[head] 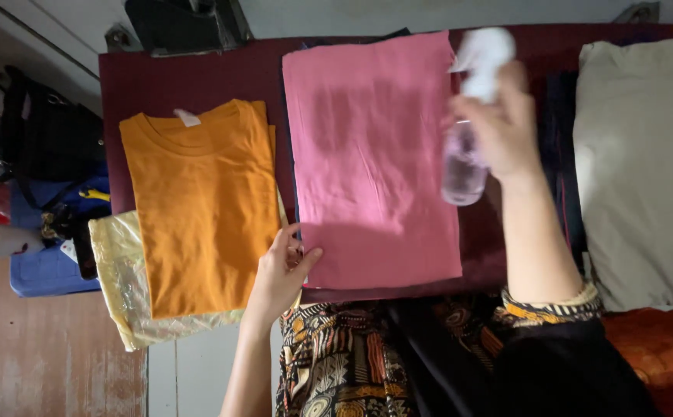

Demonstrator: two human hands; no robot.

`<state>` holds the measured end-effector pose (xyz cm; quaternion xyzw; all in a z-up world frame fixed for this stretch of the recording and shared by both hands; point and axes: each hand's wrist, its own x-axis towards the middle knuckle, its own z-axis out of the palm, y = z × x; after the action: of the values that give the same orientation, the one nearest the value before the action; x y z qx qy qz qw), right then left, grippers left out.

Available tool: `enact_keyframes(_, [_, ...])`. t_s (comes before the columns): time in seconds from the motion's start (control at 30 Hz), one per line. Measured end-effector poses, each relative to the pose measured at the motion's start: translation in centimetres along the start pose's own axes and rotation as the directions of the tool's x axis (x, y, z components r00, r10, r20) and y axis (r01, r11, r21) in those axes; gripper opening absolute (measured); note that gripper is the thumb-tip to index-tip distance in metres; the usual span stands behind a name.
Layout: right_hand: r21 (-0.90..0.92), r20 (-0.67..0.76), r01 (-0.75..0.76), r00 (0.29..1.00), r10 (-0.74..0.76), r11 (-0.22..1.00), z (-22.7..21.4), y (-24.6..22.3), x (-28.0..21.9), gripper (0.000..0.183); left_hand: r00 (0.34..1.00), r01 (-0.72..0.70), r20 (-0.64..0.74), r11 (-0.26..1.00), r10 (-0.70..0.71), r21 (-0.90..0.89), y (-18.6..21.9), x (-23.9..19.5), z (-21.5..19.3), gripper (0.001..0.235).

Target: Spray folded clothes with a liquid freshener and stack them together.

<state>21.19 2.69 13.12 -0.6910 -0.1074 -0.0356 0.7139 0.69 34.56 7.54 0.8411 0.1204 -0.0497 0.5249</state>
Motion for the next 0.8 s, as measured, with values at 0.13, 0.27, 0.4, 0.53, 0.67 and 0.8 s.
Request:
enact_keyframes(0.13, [-0.026,0.284,0.073,0.957,-0.063,0.997,6.6,-1.3,2.7,0.05,0.998,-0.055,-0.011,0.998,0.056,0.035,0.1,-0.1,0.1,0.053])
enact_keyframes(0.27, [-0.233,0.166,-0.039,0.983,0.08,0.972,6.3,-1.0,3.6,0.041,1.0,-0.027,-0.011,0.999,0.026,-0.031,0.0,-0.9,-0.2,0.054])
enact_keyframes(0.4, [-0.077,-0.051,-0.229,0.973,0.226,0.97,2.3,-0.7,2.1,0.036,0.999,-0.039,-0.01,0.997,0.038,-0.066,-1.5,-1.0,-0.5,0.051])
enact_keyframes(0.53, [0.031,-0.009,-0.215,0.977,0.215,0.976,0.0,-0.2,-1.6,0.036,0.965,-0.171,-0.187,0.983,0.182,0.074,0.0,-0.2,-0.3,0.053])
enact_keyframes(0.67, [-0.038,0.087,-0.215,0.972,0.217,0.976,3.5,-2.7,-5.7,0.039,0.958,-0.22,-0.207,0.972,0.199,-0.083,3.6,1.1,0.7,0.053])
enact_keyframes(0.8, [-0.004,0.278,-0.218,0.937,0.21,0.976,4.9,-3.1,-9.2,0.04,0.939,-0.307,-0.147,0.951,0.31,0.042,4.8,0.8,2.0,0.056])
